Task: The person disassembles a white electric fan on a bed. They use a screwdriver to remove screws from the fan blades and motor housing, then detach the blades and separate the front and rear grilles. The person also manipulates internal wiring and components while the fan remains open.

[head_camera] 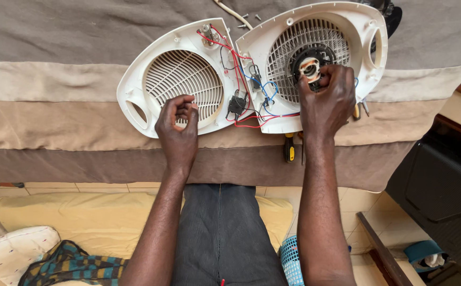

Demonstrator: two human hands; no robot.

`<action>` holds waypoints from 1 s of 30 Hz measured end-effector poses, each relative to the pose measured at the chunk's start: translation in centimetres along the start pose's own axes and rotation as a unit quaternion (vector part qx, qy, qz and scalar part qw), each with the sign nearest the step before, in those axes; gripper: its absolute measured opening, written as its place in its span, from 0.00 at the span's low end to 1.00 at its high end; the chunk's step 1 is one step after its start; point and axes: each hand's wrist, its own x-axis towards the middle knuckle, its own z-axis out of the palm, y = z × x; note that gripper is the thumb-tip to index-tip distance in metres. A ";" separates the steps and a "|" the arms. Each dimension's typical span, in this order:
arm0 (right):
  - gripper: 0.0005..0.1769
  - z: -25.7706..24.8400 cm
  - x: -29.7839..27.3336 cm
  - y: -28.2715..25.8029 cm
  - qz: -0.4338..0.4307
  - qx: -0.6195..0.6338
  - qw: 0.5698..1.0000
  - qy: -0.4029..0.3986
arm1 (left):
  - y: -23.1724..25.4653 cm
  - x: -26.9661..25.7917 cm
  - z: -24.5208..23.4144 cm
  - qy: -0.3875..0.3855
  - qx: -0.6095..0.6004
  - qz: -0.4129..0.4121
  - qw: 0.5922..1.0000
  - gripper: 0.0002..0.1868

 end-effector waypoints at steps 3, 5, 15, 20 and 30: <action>0.16 -0.1 -0.4 0.2 -0.008 0.004 1.000 -0.015 | -1.5 0.3 -1.7 0.065 0.097 0.051 0.992 0.15; 0.19 -0.2 -0.5 0.1 -0.014 -0.005 1.000 -0.017 | -2.6 0.3 -3.3 0.128 0.115 0.007 0.985 0.16; 0.25 -0.1 1.0 -0.8 0.003 -0.027 0.999 -0.039 | -6.0 1.3 -7.0 0.150 0.125 -0.108 0.975 0.22; 0.20 -0.2 0.8 -0.2 0.028 0.030 0.998 -0.052 | -6.7 2.7 -8.9 0.074 0.099 -0.150 0.981 0.26; 0.08 -3.5 -13.2 2.0 0.185 0.184 0.965 -0.022 | -6.1 7.6 -9.2 0.036 0.058 -0.037 0.997 0.24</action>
